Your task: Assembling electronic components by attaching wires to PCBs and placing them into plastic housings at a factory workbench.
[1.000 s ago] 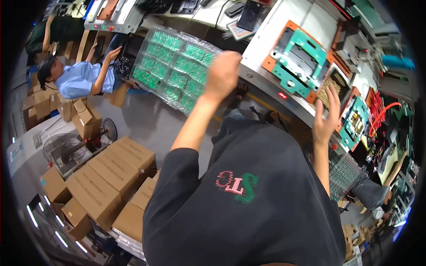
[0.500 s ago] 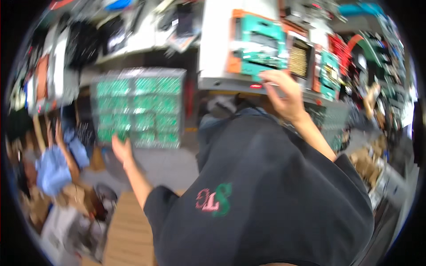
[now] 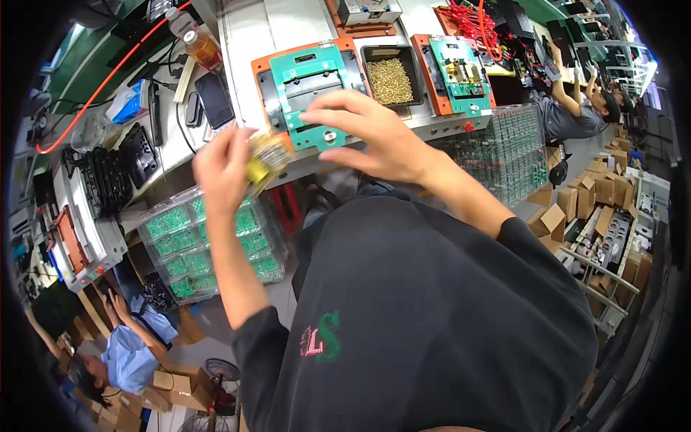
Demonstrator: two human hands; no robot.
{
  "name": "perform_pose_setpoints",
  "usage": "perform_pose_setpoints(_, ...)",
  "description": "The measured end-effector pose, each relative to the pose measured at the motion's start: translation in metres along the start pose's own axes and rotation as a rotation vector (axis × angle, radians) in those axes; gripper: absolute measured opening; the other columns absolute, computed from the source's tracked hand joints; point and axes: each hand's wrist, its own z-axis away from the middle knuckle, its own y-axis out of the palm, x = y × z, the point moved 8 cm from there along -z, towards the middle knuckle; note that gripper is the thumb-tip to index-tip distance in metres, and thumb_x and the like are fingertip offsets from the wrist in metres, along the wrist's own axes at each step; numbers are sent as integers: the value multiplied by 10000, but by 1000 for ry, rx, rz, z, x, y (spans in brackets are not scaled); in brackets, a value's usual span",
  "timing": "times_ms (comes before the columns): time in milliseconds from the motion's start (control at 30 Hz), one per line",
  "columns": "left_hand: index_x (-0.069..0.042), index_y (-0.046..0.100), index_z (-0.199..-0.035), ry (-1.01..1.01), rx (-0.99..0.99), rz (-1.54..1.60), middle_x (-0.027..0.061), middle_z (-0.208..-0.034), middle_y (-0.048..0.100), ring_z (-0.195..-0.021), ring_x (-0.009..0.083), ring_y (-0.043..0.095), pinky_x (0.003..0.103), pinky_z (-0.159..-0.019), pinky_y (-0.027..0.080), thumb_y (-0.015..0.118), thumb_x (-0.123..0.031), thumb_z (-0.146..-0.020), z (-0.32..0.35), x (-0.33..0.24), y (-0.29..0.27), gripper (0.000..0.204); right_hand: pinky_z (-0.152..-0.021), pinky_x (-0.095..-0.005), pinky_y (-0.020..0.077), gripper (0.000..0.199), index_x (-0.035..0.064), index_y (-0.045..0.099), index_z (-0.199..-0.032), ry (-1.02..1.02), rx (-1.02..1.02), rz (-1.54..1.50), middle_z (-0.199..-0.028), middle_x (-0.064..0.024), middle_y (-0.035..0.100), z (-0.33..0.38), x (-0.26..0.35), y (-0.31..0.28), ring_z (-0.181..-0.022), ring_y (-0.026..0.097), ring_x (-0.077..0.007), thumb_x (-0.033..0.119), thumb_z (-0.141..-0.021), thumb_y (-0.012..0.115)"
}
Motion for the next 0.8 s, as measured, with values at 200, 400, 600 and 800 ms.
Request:
perform_pose_setpoints(200, 4, 683, -1174, 364, 260, -19, 72, -844, 684, -727, 90, 583, 267, -685, 485, 604, -215, -1025, -88, -61, 94, 276, -947, -430, 512, 405, 43, 646, -1202, -59, -27, 154, -1168, -143, 639, -9, -78, -6, -1113, 612, -351, 101, -825, 781)
perform_pose_setpoints(400, -12, 675, -1208, 442, 19, -290, 128, -1130, 686, -1093, 281, 644, 369, -938, 504, 757, -92, -893, -38, -23, 85, 335, -913, -416, 515, 360, 36, 642, -1185, 104, 0, 101, -1116, -125, 642, -2, -136, 8, -1065, 620, -336, 111, -852, 756)
perform_pose_setpoints(600, -23, 699, -1129, 507, -94, -382, 117, -1154, 672, -1068, 304, 643, 417, -907, 507, 786, -101, -846, -21, -24, 90, 307, -918, -428, 512, 360, 21, 636, -1185, 52, 73, 169, -1126, -125, 644, 0, -131, 8, -1069, 616, -349, 95, -851, 749)
perform_pose_setpoints(800, -39, 713, -1060, 532, -162, -440, 90, -1097, 706, -1031, 307, 662, 414, -897, 507, 783, -101, -842, -25, -22, 95, 238, -935, -436, 494, 389, 32, 641, -1224, 63, 55, 292, -1131, -113, 650, -2, -130, 9, -1078, 614, -331, 112, -857, 745)
